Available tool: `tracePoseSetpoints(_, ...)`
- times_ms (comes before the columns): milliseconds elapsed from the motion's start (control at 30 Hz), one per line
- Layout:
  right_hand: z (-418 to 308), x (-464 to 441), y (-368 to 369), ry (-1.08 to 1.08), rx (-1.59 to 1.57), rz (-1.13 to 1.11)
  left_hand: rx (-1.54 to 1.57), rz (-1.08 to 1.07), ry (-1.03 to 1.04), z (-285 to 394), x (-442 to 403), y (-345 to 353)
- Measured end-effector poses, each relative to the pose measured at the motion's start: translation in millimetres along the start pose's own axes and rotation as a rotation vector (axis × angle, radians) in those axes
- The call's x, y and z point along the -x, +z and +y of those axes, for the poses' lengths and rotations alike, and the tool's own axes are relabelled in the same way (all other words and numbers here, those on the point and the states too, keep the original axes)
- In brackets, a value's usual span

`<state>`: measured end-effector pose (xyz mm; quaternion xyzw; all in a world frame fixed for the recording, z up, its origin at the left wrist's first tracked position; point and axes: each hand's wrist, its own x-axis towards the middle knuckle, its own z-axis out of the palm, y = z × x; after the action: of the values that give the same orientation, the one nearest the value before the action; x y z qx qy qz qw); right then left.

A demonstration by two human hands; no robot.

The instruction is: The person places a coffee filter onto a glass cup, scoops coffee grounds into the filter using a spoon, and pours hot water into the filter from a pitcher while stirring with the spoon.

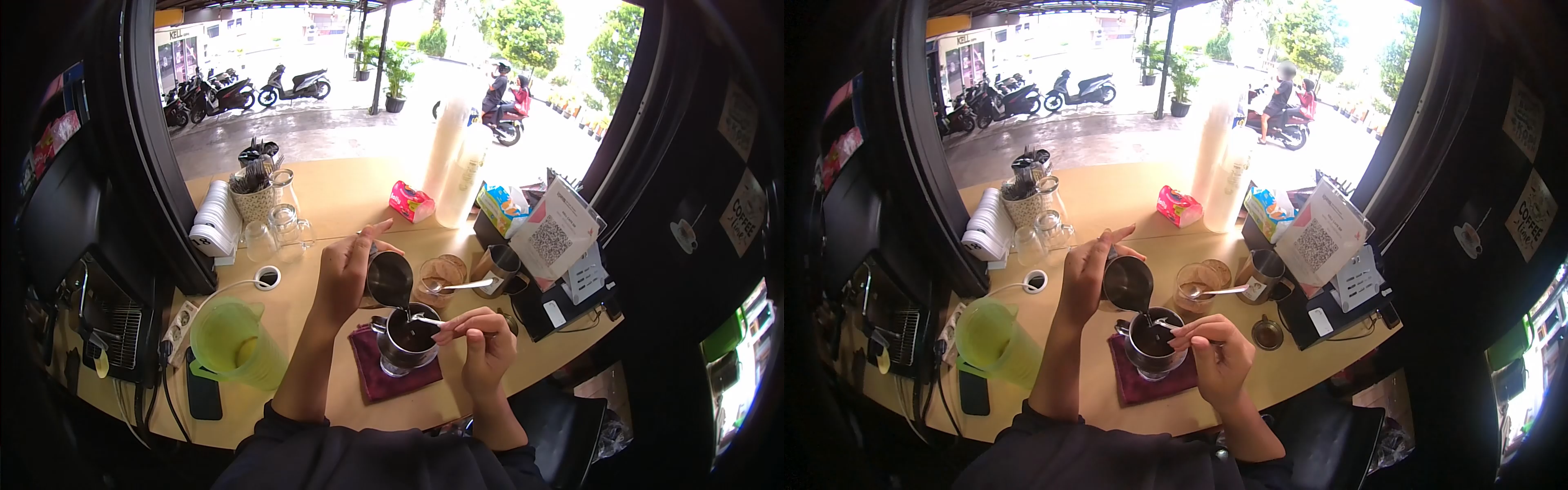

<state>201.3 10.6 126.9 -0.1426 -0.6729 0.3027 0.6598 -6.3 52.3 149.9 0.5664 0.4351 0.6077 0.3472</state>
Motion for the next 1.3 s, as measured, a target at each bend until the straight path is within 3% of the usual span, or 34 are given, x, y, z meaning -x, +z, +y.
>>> tracePoseSetpoints(100,-2.0,2.3,-2.4,0.038,-0.128,0.122,0.008,0.006,0.005,-0.4,0.1,-0.1)
tracePoseSetpoints(200,-5.4,-2.1,0.9,0.020,0.028,0.083,0.017,0.006,-0.002,0.6,0.0,0.1)
tracePoseSetpoints(300,-3.8,-0.8,-1.6,0.017,0.013,-0.013,0.015,0.001,-0.012,0.3,-0.1,-0.1)
tracePoseSetpoints(433,-1.9,1.8,-6.5,0.056,-0.031,0.082,0.010,-0.011,-0.030,2.7,0.6,-0.6)
tracePoseSetpoints(500,-2.8,-1.6,-2.5,0.026,0.031,-0.032,0.002,-0.003,-0.016,-0.9,-0.3,-0.5)
tracePoseSetpoints(733,-3.9,-2.7,-2.8,0.044,-0.006,0.053,0.006,0.009,-0.003,-1.1,0.1,-0.6)
tracePoseSetpoints(800,-1.0,-1.7,-3.6,0.002,0.016,-0.049,-0.001,0.004,0.008,0.3,0.2,-0.5)
tracePoseSetpoints(900,-5.2,-0.5,-3.8,0.081,-0.082,0.089,-0.013,-0.002,0.013,3.5,1.3,-0.7)
tracePoseSetpoints(1300,-1.8,-0.3,-3.1,0.058,-0.015,0.069,-0.004,-0.006,0.002,0.2,0.4,1.6)
